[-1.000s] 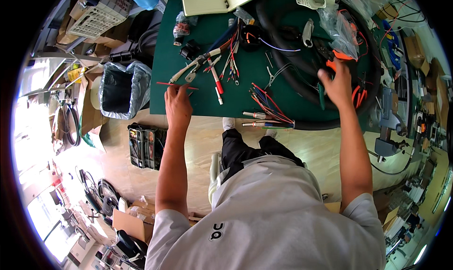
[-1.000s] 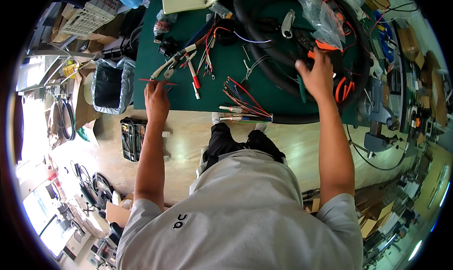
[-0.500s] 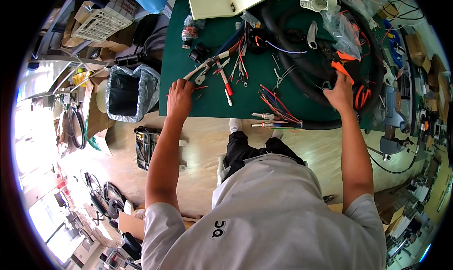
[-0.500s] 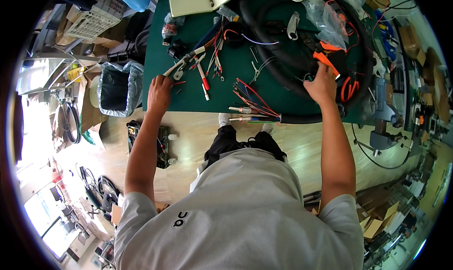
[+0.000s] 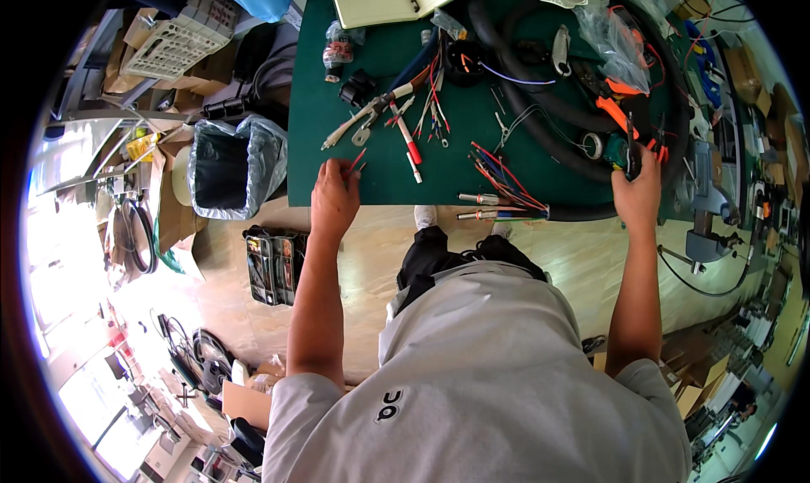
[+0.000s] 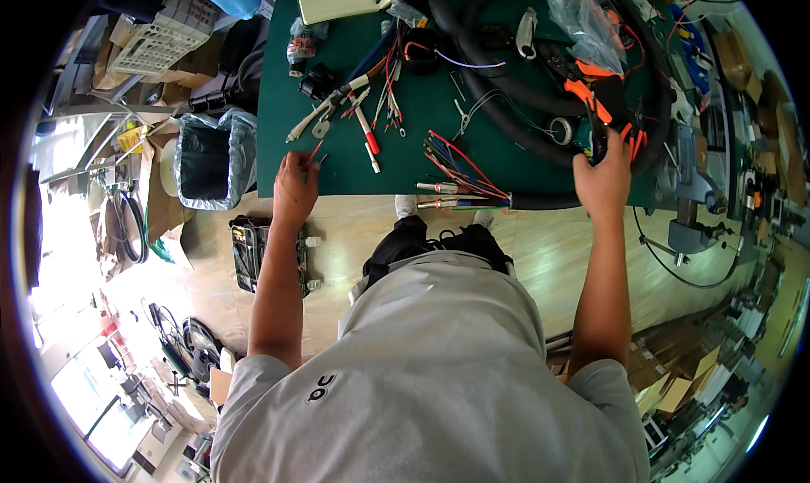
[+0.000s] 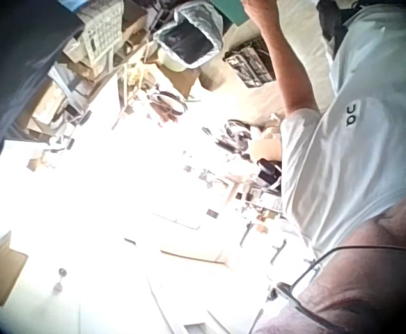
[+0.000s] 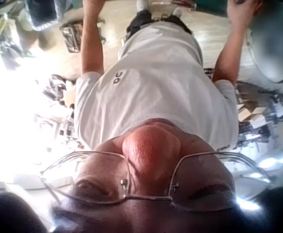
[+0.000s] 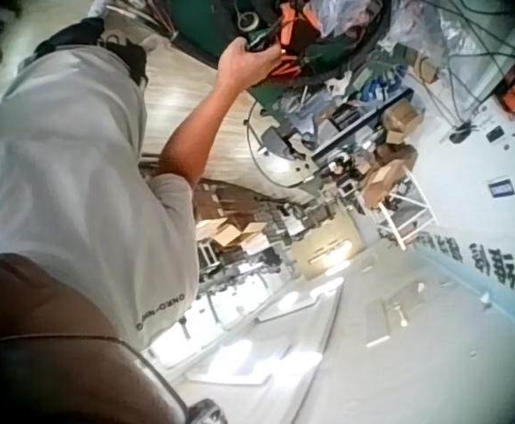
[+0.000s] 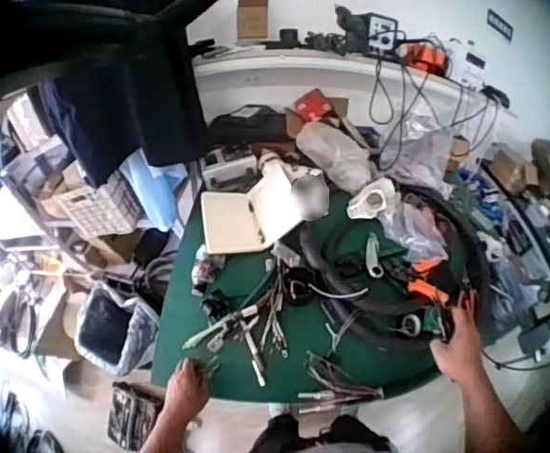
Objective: The person handles a thick black cable and several smaller colored wires, using a wire stripper to remove insulation and attaching silver connectors to the ends by hand.
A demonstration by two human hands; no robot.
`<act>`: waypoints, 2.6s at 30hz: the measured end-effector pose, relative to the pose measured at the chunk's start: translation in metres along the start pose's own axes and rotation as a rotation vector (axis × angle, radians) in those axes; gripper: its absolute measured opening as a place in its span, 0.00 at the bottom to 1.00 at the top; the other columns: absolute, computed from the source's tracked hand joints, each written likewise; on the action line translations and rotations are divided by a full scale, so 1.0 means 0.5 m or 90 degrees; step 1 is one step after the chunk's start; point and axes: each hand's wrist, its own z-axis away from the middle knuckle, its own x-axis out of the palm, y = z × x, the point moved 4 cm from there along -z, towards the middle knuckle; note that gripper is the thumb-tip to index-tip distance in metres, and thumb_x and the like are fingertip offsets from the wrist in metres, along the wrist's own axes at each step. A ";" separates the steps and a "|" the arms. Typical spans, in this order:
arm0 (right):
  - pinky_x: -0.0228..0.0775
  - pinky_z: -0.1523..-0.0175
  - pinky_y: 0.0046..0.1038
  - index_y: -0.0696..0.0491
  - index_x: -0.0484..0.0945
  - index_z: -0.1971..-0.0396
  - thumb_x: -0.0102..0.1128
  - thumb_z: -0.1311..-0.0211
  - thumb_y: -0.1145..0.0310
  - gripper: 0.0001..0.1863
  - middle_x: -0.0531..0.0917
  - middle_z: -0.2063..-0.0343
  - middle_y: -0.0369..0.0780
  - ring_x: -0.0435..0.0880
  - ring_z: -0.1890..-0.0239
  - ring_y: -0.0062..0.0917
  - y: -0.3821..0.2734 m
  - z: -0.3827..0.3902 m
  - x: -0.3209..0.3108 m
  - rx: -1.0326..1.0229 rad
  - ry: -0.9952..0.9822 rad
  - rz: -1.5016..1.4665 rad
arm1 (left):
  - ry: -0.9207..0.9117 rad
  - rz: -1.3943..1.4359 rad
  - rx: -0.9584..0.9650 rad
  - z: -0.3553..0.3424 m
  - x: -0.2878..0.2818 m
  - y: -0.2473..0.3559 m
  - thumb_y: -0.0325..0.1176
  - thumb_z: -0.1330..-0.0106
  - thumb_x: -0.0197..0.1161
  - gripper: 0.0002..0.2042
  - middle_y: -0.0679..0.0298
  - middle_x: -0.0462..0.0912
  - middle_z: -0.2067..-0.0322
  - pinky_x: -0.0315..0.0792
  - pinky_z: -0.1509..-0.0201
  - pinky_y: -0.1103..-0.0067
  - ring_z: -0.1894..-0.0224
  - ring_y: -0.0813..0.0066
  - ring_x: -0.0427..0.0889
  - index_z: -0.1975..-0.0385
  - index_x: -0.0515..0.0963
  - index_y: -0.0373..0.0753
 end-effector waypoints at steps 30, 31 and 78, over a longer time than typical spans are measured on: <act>0.70 0.50 0.39 0.57 0.72 0.54 0.63 0.54 0.70 0.23 0.77 0.59 0.47 0.77 0.54 0.42 -0.445 0.251 0.082 -0.195 -0.514 -0.295 | -0.165 0.619 -0.147 0.108 -0.099 0.192 0.31 0.28 0.55 0.07 0.66 0.80 0.72 0.62 0.75 0.91 0.80 0.91 0.66 0.58 0.72 0.34; 0.70 0.50 0.39 0.57 0.72 0.54 0.64 0.54 0.71 0.23 0.76 0.59 0.47 0.77 0.54 0.42 -0.446 0.251 0.085 -0.190 -0.509 -0.301 | -0.163 0.628 -0.150 0.108 -0.102 0.189 0.31 0.28 0.55 0.07 0.66 0.81 0.72 0.62 0.76 0.91 0.80 0.91 0.66 0.58 0.72 0.34; 0.69 0.52 0.37 0.55 0.72 0.50 0.64 0.59 0.75 0.29 0.74 0.61 0.44 0.77 0.56 0.40 -0.513 0.255 0.078 -0.300 -0.448 -0.270 | -0.242 0.564 -0.035 0.132 -0.171 0.188 0.25 0.28 0.47 0.12 0.65 0.76 0.76 0.68 0.68 0.83 0.73 0.83 0.72 0.50 0.75 0.31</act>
